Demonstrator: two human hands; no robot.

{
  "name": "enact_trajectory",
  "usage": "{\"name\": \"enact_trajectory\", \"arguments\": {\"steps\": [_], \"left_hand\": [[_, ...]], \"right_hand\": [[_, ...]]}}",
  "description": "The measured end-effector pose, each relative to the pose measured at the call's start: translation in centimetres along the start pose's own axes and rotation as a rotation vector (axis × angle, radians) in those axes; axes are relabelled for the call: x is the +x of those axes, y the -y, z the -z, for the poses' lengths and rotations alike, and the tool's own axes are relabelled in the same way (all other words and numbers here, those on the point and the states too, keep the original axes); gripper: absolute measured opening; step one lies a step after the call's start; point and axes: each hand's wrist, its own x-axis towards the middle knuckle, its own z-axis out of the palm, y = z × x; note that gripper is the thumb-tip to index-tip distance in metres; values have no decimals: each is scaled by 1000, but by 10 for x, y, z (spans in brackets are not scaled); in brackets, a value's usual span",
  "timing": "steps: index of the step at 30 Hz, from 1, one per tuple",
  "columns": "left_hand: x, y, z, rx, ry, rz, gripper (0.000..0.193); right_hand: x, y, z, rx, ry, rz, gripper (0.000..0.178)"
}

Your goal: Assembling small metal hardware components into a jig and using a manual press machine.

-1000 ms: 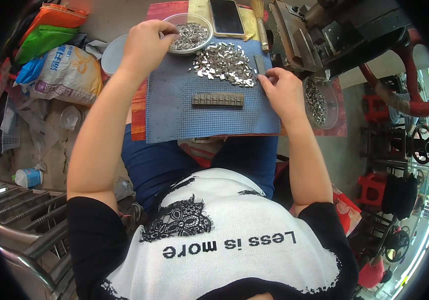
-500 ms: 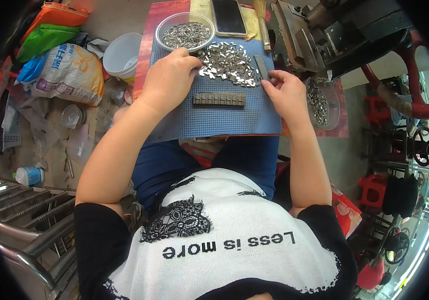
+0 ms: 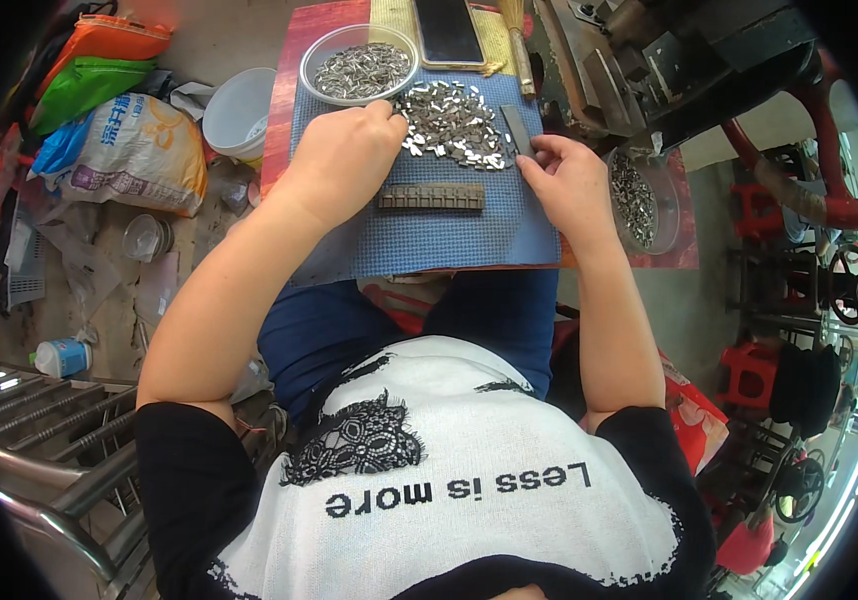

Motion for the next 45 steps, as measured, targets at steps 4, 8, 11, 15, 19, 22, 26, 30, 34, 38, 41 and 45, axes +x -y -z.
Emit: {"name": "enact_trajectory", "arguments": {"steps": [4,8,11,15,19,22,26,30,34,38,41,45], "left_hand": [[4,4,1,82,16,-124,8],[11,7,1,141,112,-195,8],[13,6,1,142,170,-176,7],[11,10,7,-105,49,-95,6],[15,23,24,-206,-81,109,10],[9,18,29,-375,3,104,13],[-1,7,11,-357,82,213,19],[0,8,5,-363,112,281,20],[2,8,16,-387,216,289,19],[1,12,7,-413,85,263,17],[3,10,-1,-337,64,233,15],[8,6,0,-248,72,194,14]], "right_hand": [[1,0,0,8,11,-5,36],[1,0,1,15,13,-11,37],[2,-1,0,19,9,-10,37],[2,-4,1,28,15,-21,38],[3,1,2,21,39,-27,38],[3,-2,3,23,29,-35,38],[3,-3,1,20,28,-25,38],[3,-5,0,30,24,-11,38],[2,-7,1,38,16,-12,38],[3,-6,1,41,25,-12,38],[3,-5,1,50,36,-21,38],[3,-6,0,44,21,-4,37]]}}
